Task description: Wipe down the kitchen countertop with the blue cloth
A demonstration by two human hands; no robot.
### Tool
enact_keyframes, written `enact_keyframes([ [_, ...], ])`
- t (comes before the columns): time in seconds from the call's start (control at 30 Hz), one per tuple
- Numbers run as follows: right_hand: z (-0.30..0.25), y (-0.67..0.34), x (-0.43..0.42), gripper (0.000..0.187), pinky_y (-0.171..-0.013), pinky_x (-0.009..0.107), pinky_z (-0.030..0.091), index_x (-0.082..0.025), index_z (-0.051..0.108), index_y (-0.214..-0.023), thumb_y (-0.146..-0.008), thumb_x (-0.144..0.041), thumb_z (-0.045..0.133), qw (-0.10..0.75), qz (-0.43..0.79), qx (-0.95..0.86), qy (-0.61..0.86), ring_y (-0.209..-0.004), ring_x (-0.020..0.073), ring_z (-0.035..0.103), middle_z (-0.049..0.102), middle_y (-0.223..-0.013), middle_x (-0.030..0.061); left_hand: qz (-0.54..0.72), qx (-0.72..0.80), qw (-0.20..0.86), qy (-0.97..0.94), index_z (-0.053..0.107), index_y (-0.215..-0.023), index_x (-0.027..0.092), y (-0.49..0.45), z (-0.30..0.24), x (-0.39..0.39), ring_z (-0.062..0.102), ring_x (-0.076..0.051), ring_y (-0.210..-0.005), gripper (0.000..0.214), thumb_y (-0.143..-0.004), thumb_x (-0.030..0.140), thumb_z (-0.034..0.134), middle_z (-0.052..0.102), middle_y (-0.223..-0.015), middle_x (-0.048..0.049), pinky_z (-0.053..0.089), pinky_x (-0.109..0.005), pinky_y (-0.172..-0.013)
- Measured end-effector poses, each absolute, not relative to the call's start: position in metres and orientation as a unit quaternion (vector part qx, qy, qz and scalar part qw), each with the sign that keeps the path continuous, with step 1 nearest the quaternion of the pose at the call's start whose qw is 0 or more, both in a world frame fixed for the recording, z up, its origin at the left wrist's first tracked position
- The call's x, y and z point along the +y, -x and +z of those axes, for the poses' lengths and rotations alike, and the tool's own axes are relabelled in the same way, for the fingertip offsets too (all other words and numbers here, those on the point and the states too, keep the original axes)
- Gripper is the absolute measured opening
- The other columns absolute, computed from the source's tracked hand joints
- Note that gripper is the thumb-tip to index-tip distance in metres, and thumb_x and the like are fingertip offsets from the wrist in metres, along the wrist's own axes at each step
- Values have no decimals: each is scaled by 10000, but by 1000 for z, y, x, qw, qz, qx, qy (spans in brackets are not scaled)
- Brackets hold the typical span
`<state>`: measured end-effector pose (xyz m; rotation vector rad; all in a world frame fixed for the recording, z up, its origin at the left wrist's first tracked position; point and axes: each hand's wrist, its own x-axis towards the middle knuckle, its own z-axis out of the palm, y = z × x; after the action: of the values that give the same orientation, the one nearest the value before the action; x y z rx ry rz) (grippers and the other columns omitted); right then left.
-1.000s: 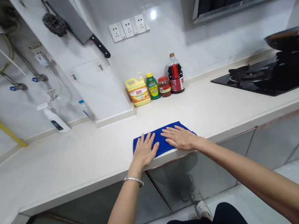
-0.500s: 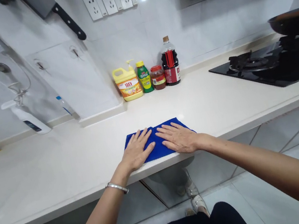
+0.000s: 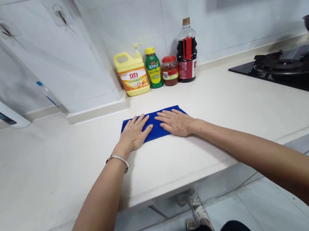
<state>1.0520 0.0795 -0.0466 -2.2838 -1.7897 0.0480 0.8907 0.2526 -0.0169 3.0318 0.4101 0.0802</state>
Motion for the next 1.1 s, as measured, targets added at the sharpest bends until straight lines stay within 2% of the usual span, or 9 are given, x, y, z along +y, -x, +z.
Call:
enact_keyframes([
  [0.3, -55, -1101, 135, 671, -1293, 594, 178, -269, 331, -1632, -1059, -584, 183, 126, -4, -609, 783, -1580, 319, 225, 282, -1712, 35, 37, 155, 41, -986, 299, -1624, 235, -940, -16, 294, 173, -287, -1595, 736, -1013, 622, 165, 235, -1719, -23, 137, -475, -1313],
  [0.47, -58, -1126, 158, 669, -1296, 588, 177, -297, 378, -1608, -1049, -623, 210, 160, -15, -616, 771, -1569, 320, 259, 340, -1690, 17, 27, 137, 44, -989, 279, -1630, 225, -961, -15, 314, 154, -266, -1600, 722, -1018, 599, 193, 211, -1725, -10, 124, -449, -1321],
  [0.7, -50, -1149, 182, 655, -1289, 618, 173, -229, 374, -1614, -1048, -533, 247, 143, 4, -598, 788, -1572, 345, 242, 305, -1701, 53, 24, 146, 30, -989, 253, -1636, 196, -999, -19, 327, 158, -265, -1599, 704, -1027, 536, 162, 203, -1722, -28, 148, -458, -1318],
  [1.1, -22, -1188, 206, 651, -1306, 537, 140, -197, 288, -1646, -1051, -448, 205, 76, 25, -533, 842, -1597, 261, 173, 223, -1727, 41, 22, 166, 16, -986, 260, -1637, 217, -1070, -15, 360, 148, -237, -1601, 703, -1031, 555, 151, 187, -1730, -22, 124, -412, -1325],
])
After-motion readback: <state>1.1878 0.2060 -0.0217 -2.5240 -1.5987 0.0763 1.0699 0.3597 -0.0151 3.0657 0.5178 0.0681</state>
